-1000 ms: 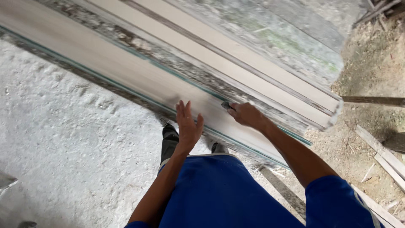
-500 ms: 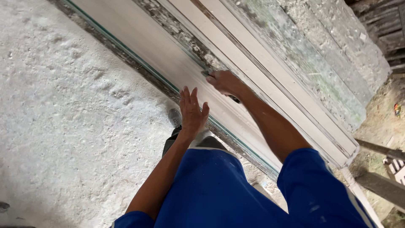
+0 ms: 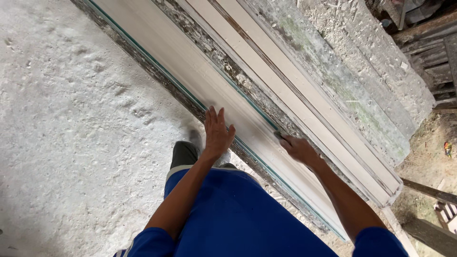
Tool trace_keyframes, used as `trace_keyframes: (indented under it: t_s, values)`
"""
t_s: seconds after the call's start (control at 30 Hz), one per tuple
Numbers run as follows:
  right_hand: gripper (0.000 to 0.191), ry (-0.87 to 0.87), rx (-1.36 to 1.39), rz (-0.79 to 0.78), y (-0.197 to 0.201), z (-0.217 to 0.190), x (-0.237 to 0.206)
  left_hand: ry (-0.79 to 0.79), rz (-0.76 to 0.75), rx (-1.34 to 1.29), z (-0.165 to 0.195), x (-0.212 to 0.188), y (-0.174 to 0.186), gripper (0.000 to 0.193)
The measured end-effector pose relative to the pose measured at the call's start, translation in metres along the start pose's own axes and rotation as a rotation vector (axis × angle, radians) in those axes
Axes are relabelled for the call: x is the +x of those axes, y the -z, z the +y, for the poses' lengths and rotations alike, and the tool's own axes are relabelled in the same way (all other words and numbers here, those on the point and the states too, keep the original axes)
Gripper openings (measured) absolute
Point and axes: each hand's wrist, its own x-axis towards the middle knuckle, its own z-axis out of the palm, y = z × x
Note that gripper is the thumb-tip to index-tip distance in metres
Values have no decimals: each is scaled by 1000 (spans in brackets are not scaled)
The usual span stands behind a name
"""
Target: The person stands at a workbench and uses a small handheld scraper to remove dried plaster residue from the grooves of long mold boards, working along each board section by section and steadying the boards with the other hand. They reposition the boards and continue scraping different sections across the workbench.
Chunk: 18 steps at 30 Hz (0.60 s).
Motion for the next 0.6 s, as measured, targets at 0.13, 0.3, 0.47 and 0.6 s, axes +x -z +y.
trace_keyframes:
  t_s: [0.13,0.3,0.47,0.6]
  values:
    - [51,134,-37,81,23,-71,45,-12,15,14,-7,25,16,77]
    - [48,197,-72,109,69,-197,89,-8,64,4,-26,69,58,78]
    - [51,85,41,66,120,-337,129,-11,107,-17,-65,119,120,76]
    - [48,95,19,42,158,-438,165,13,102,-29,-93,154,166,77]
